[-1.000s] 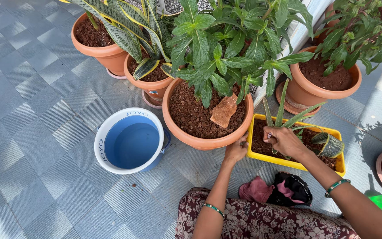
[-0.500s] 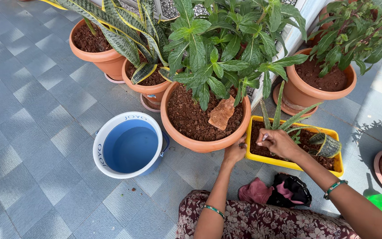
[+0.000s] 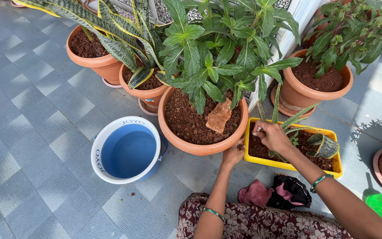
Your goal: The person sits on a tiled balcony and tends to several potted plants. They use a small trowel to loosen soil in a yellow planter, spray the plants with a green spray bottle, and wipe the planter's rim with a cloth. The person also adjusts the position of a terracotta pot.
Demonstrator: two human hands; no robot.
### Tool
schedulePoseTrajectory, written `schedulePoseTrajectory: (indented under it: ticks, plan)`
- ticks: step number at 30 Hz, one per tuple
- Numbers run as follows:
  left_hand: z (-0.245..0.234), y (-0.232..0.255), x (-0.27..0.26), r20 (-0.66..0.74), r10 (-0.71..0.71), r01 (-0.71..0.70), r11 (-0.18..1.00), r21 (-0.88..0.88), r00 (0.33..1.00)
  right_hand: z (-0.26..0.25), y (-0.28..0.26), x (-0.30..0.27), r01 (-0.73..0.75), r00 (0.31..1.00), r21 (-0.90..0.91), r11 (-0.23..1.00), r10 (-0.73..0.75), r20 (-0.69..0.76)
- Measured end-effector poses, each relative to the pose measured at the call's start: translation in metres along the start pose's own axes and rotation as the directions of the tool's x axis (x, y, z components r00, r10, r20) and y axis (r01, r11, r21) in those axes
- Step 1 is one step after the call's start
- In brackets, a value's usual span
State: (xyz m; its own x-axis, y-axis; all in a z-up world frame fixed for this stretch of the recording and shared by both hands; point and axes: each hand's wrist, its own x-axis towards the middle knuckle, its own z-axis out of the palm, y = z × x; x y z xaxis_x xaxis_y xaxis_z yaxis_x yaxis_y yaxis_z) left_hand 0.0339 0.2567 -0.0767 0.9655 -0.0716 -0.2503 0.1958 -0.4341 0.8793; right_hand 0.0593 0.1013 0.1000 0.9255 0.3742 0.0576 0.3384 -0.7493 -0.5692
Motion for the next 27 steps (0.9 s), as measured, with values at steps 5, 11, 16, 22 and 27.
schedulePoseTrajectory:
  ticks: [5,11,16,22,27]
  plan:
    - [-0.001,-0.003,-0.007,-0.007,-0.008,0.007,0.999,-0.053,1.000,0.003,-0.007,-0.001,0.166,0.981,-0.122,0.979,-0.176,-0.079]
    - [0.000,0.002,-0.004,-0.041,0.012,-0.013,1.000,-0.019,0.999,-0.007,-0.006,-0.014,0.068,0.997,-0.113,0.991,-0.070,-0.013]
    - [-0.002,0.009,-0.010,-0.056,0.029,-0.029,1.000,-0.007,0.998,-0.005,-0.004,0.005,0.225,0.966,-0.162,0.961,-0.242,-0.090]
    - [-0.005,0.011,-0.011,-0.002,-0.007,0.007,0.999,-0.036,1.000,0.001,0.009,0.007,0.155,0.987,-0.065,0.986,-0.156,-0.024]
    - [-0.005,0.014,-0.015,-0.054,0.082,-0.084,0.996,-0.038,0.995,-0.007,0.016,0.026,0.087,0.995,-0.222,0.971,-0.074,0.066]
